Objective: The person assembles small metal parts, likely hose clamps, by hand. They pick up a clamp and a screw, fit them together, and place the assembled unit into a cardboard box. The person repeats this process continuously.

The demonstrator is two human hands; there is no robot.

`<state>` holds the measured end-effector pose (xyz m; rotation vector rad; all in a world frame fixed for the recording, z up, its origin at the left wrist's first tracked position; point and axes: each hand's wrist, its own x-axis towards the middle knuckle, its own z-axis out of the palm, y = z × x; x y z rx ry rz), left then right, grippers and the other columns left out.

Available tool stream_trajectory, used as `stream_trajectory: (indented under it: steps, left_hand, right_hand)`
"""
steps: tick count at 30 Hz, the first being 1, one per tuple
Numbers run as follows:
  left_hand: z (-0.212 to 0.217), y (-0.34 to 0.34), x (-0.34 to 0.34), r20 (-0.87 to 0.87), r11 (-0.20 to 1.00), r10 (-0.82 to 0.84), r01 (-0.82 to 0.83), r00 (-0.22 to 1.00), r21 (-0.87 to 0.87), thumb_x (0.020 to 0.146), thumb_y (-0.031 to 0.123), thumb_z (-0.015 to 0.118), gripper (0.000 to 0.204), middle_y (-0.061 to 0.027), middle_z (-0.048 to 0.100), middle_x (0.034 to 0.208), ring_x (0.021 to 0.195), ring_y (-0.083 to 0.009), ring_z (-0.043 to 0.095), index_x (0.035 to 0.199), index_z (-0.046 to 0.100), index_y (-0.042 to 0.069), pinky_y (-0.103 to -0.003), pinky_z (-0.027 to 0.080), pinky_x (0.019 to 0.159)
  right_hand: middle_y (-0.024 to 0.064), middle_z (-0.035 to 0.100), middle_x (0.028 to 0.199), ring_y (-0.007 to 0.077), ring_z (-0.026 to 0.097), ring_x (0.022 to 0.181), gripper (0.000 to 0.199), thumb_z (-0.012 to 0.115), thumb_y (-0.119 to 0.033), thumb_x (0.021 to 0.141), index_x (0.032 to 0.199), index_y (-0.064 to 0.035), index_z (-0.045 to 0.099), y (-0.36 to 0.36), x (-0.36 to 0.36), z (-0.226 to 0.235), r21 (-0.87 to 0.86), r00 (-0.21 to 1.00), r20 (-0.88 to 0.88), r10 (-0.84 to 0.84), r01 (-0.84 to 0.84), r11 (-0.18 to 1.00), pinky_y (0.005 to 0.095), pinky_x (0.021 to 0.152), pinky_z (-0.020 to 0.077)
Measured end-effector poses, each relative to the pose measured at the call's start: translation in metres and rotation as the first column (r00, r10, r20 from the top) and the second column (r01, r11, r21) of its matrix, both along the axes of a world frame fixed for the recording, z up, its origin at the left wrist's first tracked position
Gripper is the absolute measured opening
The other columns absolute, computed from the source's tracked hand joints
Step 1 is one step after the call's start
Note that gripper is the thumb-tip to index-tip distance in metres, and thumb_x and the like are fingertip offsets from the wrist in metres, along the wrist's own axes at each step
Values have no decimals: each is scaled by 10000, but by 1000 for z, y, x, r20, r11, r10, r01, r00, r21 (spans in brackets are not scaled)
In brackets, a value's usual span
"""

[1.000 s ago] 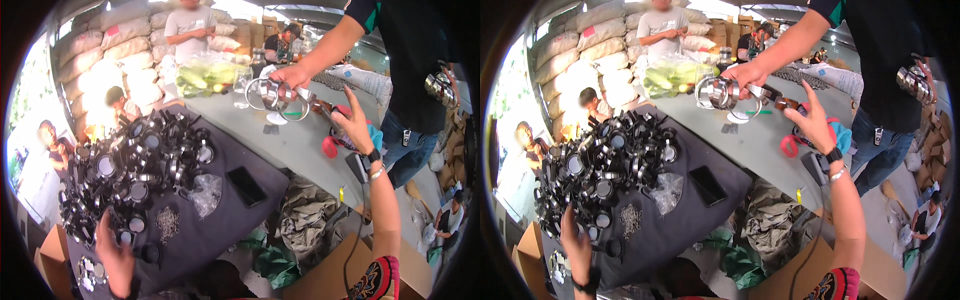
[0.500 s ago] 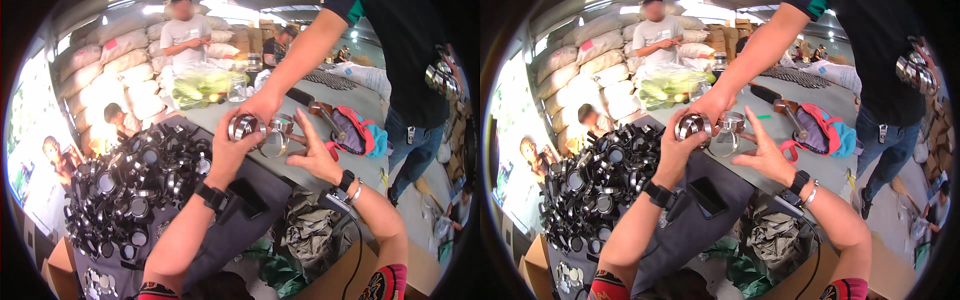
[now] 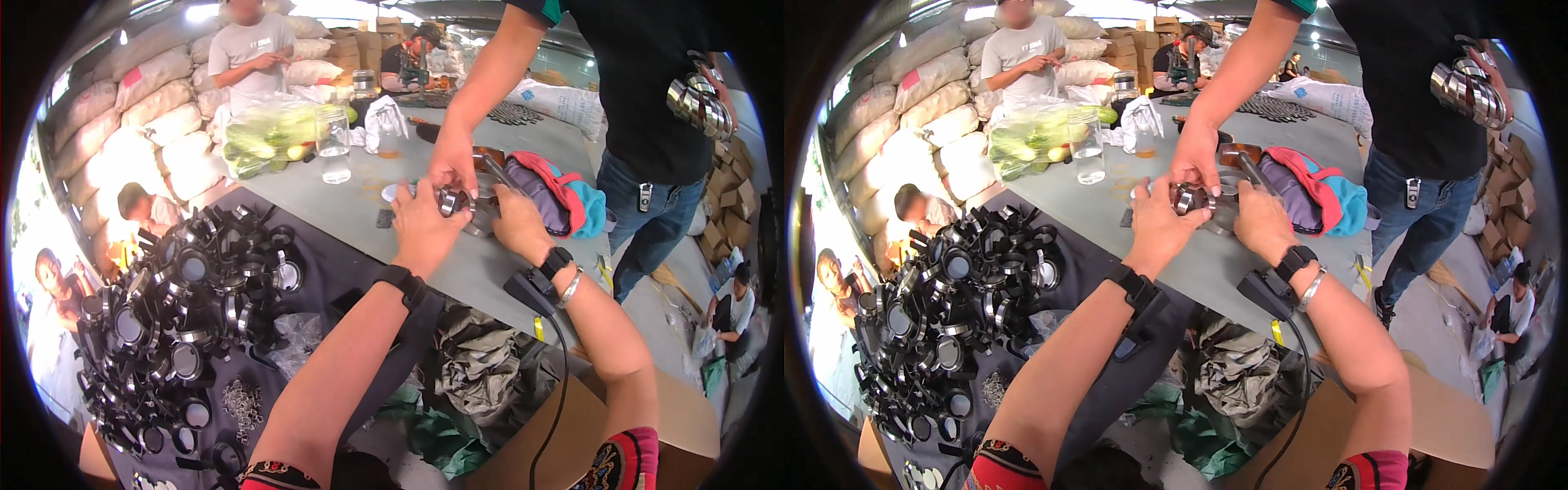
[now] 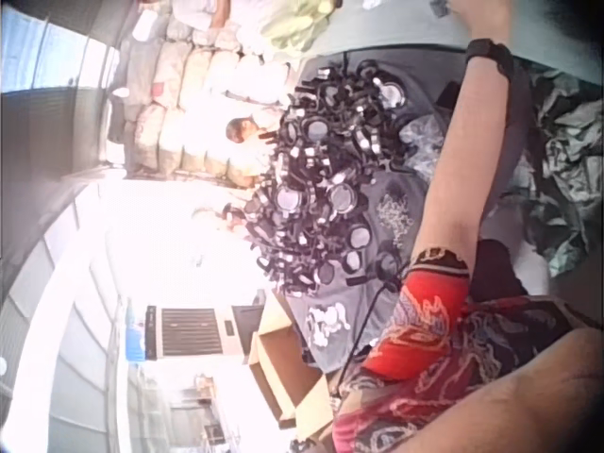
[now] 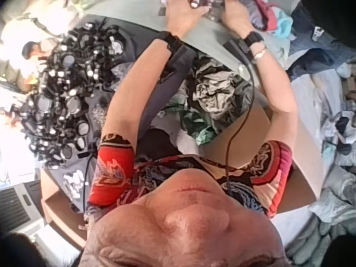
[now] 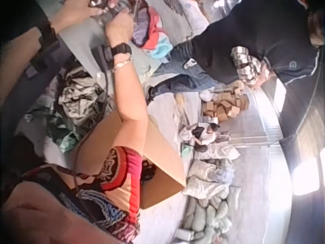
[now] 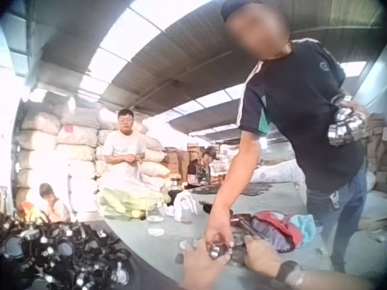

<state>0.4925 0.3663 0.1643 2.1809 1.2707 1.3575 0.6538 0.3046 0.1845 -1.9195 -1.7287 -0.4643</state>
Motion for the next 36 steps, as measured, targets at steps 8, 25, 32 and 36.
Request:
stream_trajectory:
  steps: [8,25,32,36]
  left_hand:
    - [-8,8,3,-35,990,-136,138,990,33,702,363,794,905,-313,286,1449,1306,-492,338,1447,334,133,-509,335,1069]
    - [-1,-2,-4,-4,983,-161,160,987,-90,736,285,782,867,-253,233,1504,1339,-444,310,1461,319,173,-525,308,1071]
    - [-1,-4,-2,4,981,-177,177,984,-85,727,303,786,884,-259,222,1511,1344,-448,303,1463,314,171,-534,308,1069]
    - [-4,-3,-8,-1,982,-167,166,986,-87,721,306,790,894,-262,216,1514,1349,-451,296,1464,312,169,-531,303,1074]
  right_hand:
    - [258,658,915,418,645,869,391,676,-242,809,1074,21,560,-5,38,15,79,993,-65,-103,108,991,481,754,517]
    - [169,123,1581,482,128,1423,608,511,-187,923,1489,-242,297,7,90,-15,-347,891,-34,-452,414,842,695,1014,331]
    - [141,135,1584,456,96,1438,794,662,-182,784,1488,-238,299,-11,96,-5,-302,921,-113,-373,325,896,694,1056,266]
    - [147,137,1585,460,97,1437,858,687,-241,732,1493,-211,291,-36,60,29,-374,883,-136,-449,375,849,688,1080,219]
